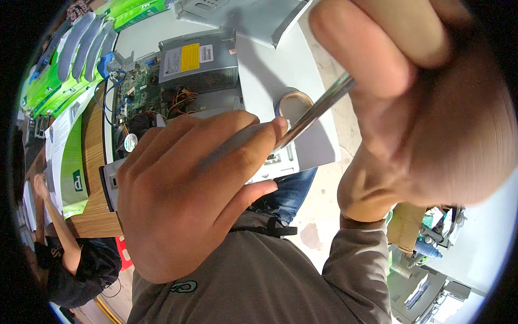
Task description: The person installs an optical drive into a computer chassis by hand and with a screwdriver. The person aligns the drive, fastens it with screws, and slides the assembly into the drive bay within the chassis.
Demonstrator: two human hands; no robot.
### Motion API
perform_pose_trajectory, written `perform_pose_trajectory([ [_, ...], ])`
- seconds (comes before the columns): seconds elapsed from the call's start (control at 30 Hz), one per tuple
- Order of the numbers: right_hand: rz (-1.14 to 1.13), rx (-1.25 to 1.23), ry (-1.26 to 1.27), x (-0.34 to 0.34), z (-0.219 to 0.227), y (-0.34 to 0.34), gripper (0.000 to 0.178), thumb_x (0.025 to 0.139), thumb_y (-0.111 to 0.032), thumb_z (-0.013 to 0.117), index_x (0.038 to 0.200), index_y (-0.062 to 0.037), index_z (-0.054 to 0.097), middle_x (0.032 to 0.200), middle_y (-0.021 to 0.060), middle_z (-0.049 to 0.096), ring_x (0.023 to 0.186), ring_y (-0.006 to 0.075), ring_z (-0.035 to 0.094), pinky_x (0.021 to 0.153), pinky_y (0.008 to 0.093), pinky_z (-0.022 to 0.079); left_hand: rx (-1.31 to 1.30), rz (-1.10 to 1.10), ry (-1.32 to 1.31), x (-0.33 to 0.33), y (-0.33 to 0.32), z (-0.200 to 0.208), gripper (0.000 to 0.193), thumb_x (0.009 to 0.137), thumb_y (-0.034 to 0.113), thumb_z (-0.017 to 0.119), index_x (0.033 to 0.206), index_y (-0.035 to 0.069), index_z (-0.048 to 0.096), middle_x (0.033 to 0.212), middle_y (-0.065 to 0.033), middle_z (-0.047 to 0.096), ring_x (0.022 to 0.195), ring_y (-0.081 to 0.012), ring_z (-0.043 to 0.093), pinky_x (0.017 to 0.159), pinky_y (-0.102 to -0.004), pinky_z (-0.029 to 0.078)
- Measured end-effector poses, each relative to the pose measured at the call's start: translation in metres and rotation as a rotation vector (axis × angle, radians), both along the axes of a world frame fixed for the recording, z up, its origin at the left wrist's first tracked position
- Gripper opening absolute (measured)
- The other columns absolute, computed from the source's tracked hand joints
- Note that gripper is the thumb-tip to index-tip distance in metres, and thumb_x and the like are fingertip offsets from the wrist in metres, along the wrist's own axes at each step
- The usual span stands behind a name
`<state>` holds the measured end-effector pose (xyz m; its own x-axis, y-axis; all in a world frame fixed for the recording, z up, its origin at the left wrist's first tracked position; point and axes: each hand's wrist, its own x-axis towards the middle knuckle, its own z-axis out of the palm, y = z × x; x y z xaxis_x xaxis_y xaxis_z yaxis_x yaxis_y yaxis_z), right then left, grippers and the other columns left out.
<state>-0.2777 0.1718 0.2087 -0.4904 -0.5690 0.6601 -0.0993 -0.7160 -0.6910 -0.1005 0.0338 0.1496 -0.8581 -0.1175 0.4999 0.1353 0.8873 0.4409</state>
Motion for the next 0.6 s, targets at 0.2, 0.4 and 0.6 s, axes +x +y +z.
perform_pose_trajectory([
  [0.2,0.018,-0.005,-0.014,-0.006,-0.005,-0.007,0.019,0.107,-0.023,0.041,0.102,-0.0056,0.036,0.063,-0.0033,0.024,0.046,0.0075,0.018,0.035,0.0236,0.017,-0.008,0.002,0.022,0.001,0.003,-0.002,0.063,0.054,0.023,0.085,0.116,0.014,0.073,0.102,-0.0022,0.069,0.082,-0.0215,0.066,0.067,-0.0365,0.052],
  [0.4,0.029,-0.014,-0.034,-0.01,-0.008,-0.012,0.018,0.107,-0.022,0.041,0.105,-0.0043,0.038,0.063,-0.0032,0.025,0.047,0.0074,0.018,0.035,0.0233,0.018,-0.01,-0.004,-0.019,-0.002,0.001,-0.002,0.064,0.054,0.024,0.085,0.116,0.013,0.073,0.105,-0.0029,0.069,0.082,-0.0215,0.065,0.069,-0.0364,0.052],
  [0.6,0.041,-0.016,-0.033,-0.01,-0.013,-0.02,0.018,0.107,-0.021,0.041,0.108,-0.003,0.039,0.064,-0.003,0.026,0.047,0.0073,0.019,0.036,0.023,0.018,-0.038,0.004,0.033,-0.004,-0.002,-0.006,0.062,0.056,0.025,0.083,0.116,0.011,0.072,0.104,-0.0027,0.069,0.081,-0.021,0.065,0.068,-0.0362,0.051],
])
